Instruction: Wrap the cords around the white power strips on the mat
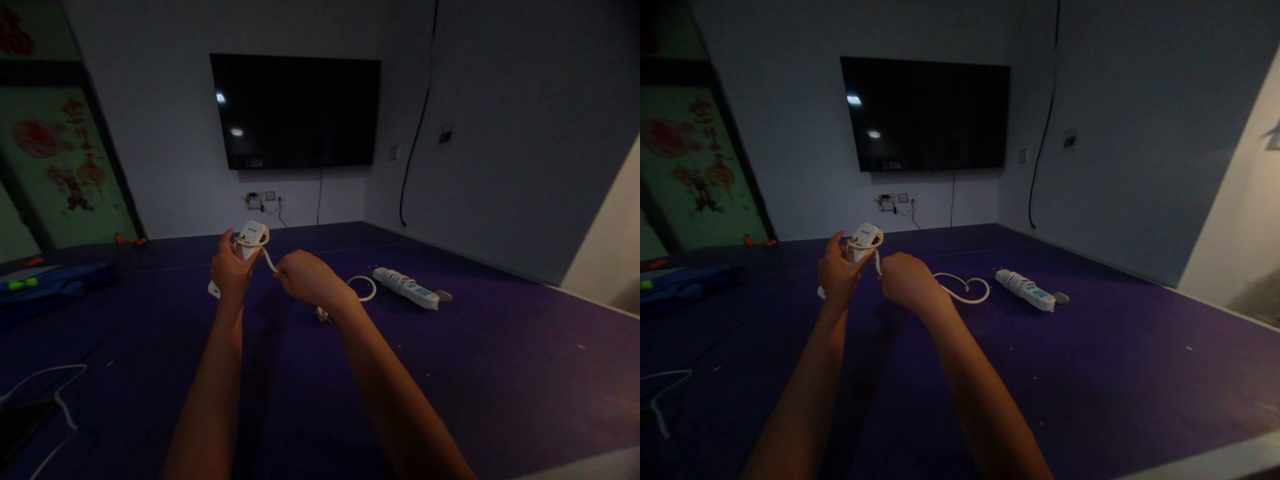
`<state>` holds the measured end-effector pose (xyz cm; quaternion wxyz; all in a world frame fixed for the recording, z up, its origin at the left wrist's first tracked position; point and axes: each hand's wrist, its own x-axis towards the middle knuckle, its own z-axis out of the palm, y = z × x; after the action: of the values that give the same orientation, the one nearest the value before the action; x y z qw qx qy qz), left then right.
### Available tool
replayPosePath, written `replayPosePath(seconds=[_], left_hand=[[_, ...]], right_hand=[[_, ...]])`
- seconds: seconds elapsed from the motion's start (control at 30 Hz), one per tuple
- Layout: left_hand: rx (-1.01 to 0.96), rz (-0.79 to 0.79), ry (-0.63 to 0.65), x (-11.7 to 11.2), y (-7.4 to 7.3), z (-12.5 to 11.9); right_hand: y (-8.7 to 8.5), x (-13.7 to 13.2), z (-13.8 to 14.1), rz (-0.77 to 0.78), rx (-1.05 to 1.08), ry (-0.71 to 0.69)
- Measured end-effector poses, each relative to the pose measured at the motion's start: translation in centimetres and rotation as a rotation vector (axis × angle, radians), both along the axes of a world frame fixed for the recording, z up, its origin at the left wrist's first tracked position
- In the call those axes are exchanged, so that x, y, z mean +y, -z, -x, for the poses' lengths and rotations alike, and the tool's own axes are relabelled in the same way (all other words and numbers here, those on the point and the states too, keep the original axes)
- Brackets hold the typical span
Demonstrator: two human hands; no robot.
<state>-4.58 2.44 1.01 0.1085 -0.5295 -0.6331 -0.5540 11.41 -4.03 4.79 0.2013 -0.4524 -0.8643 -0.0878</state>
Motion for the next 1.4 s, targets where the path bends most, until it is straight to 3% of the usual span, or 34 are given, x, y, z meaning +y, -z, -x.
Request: replayPosePath(seconds=[0.17,0.3,0.43,0.6,0.8,1.07,1.4], left_hand=[[0.05,0.045,0.1,0.4,0.2,0.0],[0.268,0.102,0.24,0.3,-0.2,-0.5],[0.524,0.142,0.302,-0.6,-1.0,-2.2],[0.782,0.146,0.382,-1.9,-1.7,-4.1],[0.773,0.129,0.578,-3.4,-2.3,-4.9],[0.828,0.127,0.666,-5.8,-3.1,-6.1],[0.778,0.165,0.808,-7.3,-3.5,-6.3]], right_hand=[[-0.1,-0.4,-0.2,-0.048,-0.013,0.02],[-0.5,-0.4,-1.0,-0.09,0.018,0.044],[-1.1,0.1,-2.1,-0.13,0.049,0.046],[-1.2,1.5,-3.9,-0.182,0.221,-0.005],[-0.1,3.9,-6.8,-0.224,0.517,-0.079],[1.2,5.7,-7.9,-0.037,0.881,-0.319],[2.0,6.8,-8.3,0.237,0.995,-0.418]])
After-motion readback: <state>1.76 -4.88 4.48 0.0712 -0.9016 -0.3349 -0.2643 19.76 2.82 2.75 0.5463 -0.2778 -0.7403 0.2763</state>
